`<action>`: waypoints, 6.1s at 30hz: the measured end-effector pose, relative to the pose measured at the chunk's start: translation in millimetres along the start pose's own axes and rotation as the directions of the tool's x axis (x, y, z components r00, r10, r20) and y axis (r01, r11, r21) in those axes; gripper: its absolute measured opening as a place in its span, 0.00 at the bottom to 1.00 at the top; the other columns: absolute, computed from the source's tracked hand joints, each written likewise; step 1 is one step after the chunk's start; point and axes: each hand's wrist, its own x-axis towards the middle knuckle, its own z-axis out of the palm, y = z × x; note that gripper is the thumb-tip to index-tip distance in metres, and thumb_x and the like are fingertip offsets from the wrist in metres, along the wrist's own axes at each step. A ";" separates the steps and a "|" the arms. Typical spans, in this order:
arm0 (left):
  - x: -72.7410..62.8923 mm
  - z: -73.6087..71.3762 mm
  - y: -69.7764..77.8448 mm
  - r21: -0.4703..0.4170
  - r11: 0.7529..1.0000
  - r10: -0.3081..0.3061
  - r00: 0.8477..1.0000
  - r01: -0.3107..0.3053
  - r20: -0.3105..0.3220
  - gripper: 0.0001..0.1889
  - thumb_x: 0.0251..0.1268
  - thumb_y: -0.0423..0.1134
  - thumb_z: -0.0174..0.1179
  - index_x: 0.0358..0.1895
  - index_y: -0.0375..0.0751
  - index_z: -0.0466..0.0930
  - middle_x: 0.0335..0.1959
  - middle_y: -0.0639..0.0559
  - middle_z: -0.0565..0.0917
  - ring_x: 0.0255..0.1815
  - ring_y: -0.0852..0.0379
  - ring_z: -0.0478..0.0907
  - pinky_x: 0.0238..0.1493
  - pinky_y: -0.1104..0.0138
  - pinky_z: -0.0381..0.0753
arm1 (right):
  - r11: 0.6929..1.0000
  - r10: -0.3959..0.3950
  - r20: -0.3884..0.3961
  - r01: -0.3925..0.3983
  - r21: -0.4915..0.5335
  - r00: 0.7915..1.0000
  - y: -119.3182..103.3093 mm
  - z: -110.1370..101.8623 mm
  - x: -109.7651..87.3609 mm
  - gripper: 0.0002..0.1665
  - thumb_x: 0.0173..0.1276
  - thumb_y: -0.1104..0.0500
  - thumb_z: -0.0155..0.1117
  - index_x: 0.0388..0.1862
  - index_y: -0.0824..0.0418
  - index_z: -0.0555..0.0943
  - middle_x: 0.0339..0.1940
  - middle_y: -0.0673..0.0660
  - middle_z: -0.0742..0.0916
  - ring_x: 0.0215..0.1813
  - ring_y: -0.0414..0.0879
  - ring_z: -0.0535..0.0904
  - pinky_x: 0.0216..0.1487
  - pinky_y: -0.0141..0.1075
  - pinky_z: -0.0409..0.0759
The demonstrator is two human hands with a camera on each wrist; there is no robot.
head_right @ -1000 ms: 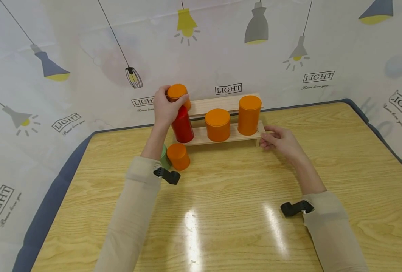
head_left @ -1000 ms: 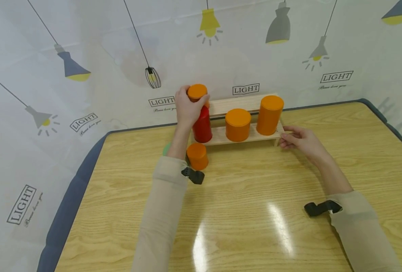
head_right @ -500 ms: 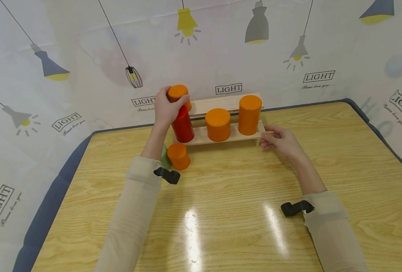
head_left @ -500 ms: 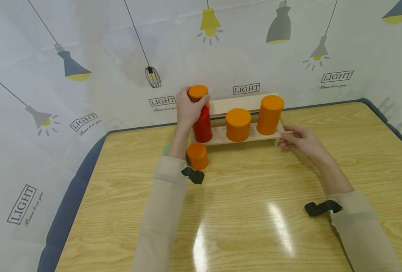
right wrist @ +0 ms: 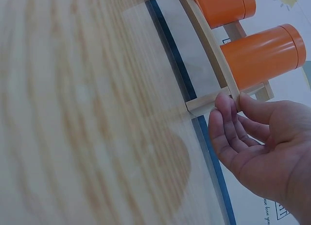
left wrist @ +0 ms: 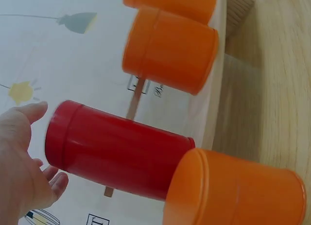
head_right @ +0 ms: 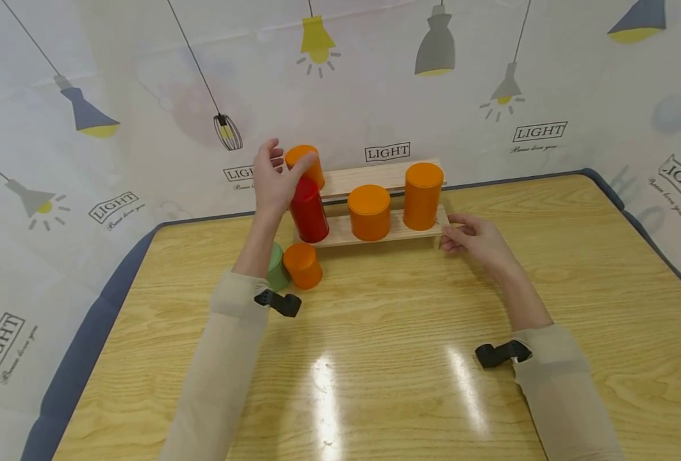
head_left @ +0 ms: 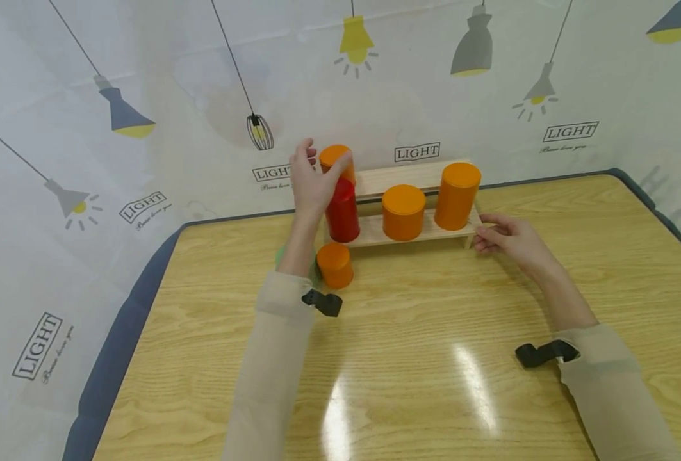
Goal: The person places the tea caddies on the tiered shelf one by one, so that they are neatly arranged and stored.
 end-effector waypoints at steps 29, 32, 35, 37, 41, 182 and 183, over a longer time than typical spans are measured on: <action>-69.2 -48.1 -13.5 -0.174 0.974 0.137 0.988 -0.149 -0.075 0.21 0.69 0.40 0.66 0.59 0.33 0.74 0.53 0.46 0.80 0.56 0.55 0.75 0.63 0.65 0.72 | 1.000 -0.009 -0.004 0.009 0.016 1.000 2.3 -0.7 0.7 0.38 0.81 0.56 0.53 0.78 0.75 0.53 0.44 0.54 0.87 0.42 0.40 0.85 0.48 0.35 0.85; -75.3 -53.0 -22.1 -0.180 0.975 0.119 0.991 -0.128 -0.061 0.22 0.69 0.39 0.67 0.60 0.30 0.74 0.53 0.45 0.80 0.57 0.54 0.75 0.64 0.63 0.71 | 1.000 -0.005 -0.009 0.005 0.004 1.000 3.0 -0.8 1.2 0.38 0.81 0.56 0.53 0.78 0.75 0.53 0.44 0.54 0.87 0.42 0.40 0.85 0.48 0.35 0.85; -78.9 -57.4 -31.8 -0.179 0.978 0.101 0.994 -0.108 -0.049 0.23 0.68 0.37 0.67 0.60 0.29 0.74 0.54 0.42 0.79 0.58 0.49 0.75 0.64 0.61 0.70 | 1.000 0.000 -0.012 0.000 -0.011 1.000 2.9 -0.9 1.7 0.38 0.81 0.55 0.53 0.78 0.75 0.54 0.44 0.54 0.87 0.42 0.40 0.85 0.48 0.36 0.85; -80.6 -60.1 -38.2 -0.176 0.979 0.092 0.995 -0.098 -0.042 0.23 0.67 0.36 0.67 0.60 0.28 0.74 0.55 0.39 0.79 0.59 0.47 0.75 0.65 0.59 0.70 | 1.000 0.004 -0.013 -0.004 -0.016 1.000 2.7 -1.0 1.6 0.38 0.81 0.55 0.53 0.78 0.75 0.53 0.44 0.54 0.87 0.42 0.40 0.85 0.49 0.36 0.85; -83.3 -64.6 -50.6 -0.165 0.983 0.078 0.997 -0.081 -0.024 0.24 0.67 0.34 0.68 0.61 0.26 0.73 0.57 0.34 0.78 0.60 0.41 0.73 0.66 0.54 0.69 | 1.000 0.010 -0.010 -0.011 -0.009 1.000 2.1 -1.2 1.7 0.39 0.81 0.55 0.53 0.79 0.74 0.53 0.44 0.54 0.86 0.42 0.40 0.85 0.49 0.36 0.84; -47.3 2.7 36.1 -0.306 0.919 0.321 0.924 -0.250 0.208 0.34 0.55 0.40 0.77 0.65 0.39 0.73 0.56 0.49 0.79 0.53 0.55 0.78 0.57 0.61 0.80 | 0.998 -0.030 0.003 0.029 0.049 1.000 1.1 -0.5 -1.8 0.39 0.80 0.56 0.54 0.78 0.76 0.53 0.42 0.53 0.88 0.41 0.40 0.86 0.47 0.35 0.85; -44.8 5.4 37.5 -0.297 0.918 0.330 0.922 -0.263 0.204 0.34 0.55 0.40 0.77 0.65 0.39 0.74 0.56 0.49 0.80 0.52 0.55 0.78 0.56 0.60 0.80 | 0.998 -0.033 0.003 0.032 0.053 0.999 0.7 -0.4 -2.0 0.39 0.80 0.57 0.54 0.78 0.76 0.53 0.41 0.53 0.88 0.41 0.40 0.86 0.46 0.35 0.85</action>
